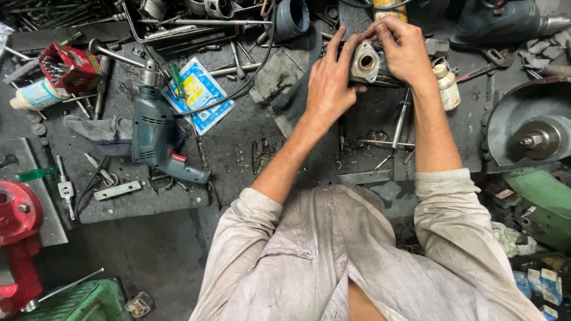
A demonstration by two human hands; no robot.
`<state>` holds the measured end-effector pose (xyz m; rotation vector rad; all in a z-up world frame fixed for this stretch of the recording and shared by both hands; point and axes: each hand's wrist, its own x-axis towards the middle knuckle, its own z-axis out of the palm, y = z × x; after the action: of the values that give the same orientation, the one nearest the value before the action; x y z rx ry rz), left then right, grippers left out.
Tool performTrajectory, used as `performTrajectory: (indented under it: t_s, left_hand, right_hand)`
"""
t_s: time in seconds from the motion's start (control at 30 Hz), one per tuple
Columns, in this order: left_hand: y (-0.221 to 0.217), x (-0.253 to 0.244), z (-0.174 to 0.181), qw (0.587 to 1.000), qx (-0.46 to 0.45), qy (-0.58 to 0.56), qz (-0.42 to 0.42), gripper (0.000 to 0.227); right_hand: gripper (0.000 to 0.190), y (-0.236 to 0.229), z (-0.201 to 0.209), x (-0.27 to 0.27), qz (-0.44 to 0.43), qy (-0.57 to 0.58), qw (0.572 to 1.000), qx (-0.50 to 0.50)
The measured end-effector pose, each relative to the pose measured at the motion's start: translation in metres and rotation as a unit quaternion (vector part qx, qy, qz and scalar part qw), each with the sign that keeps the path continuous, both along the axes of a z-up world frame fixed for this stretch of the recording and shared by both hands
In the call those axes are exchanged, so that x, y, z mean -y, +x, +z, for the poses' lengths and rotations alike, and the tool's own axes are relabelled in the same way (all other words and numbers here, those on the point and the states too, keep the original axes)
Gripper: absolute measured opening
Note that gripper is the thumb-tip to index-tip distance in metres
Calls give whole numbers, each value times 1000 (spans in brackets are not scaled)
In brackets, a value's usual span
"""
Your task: The person assembles a small engine cylinder head by inserting a piston, applying lubricant, and using a T-handle wrench to tighten bolts. They also wipe the part with a rag and inspect the assembly.
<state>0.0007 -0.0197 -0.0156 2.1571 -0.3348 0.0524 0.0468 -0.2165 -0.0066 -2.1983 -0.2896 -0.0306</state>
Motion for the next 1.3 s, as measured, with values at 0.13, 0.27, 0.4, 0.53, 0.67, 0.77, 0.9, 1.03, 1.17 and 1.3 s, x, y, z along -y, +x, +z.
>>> performTrajectory:
  t_s: [0.13, 0.27, 0.4, 0.53, 0.67, 0.77, 0.9, 1.03, 1.17, 1.3]
  left_hand:
    - [3, 0, 0, 999, 33, 5, 3, 112]
    - [4, -7, 3, 999, -1, 3, -33, 120]
    - [8, -15, 8, 996, -9, -40, -82, 130]
    - [10, -17, 11, 995, -36, -23, -89, 135]
    - [9, -16, 12, 995, -31, -20, -89, 136]
    - [8, -18, 12, 995, -26, -19, -90, 135]
    - [8, -19, 12, 995, -19, -21, -95, 135]
    - [8, -19, 13, 996, -15, -19, -91, 136]
    - [5, -23, 13, 994, -40, -32, -98, 133]
    - [5, -23, 14, 993, -45, -42, -98, 131]
  right_hand:
    - [17, 1, 0, -1, -4, -10, 1000, 22]
    - [16, 1, -4, 0, -12, 14, 1000, -14]
    - [16, 3, -7, 3, 9, 25, 1000, -12]
    - [17, 2, -4, 1, -4, 17, 999, -32]
    - [24, -3, 4, -1, -5, -75, 996, 46]
    - [28, -4, 11, -5, -17, -102, 994, 32]
    - [37, -8, 18, -10, -41, -106, 994, 8]
    - [50, -8, 21, -13, -48, -78, 996, 25]
    - [52, -8, 19, -13, -48, -36, 998, 11]
    - [50, -7, 16, -11, -45, -39, 998, 19]
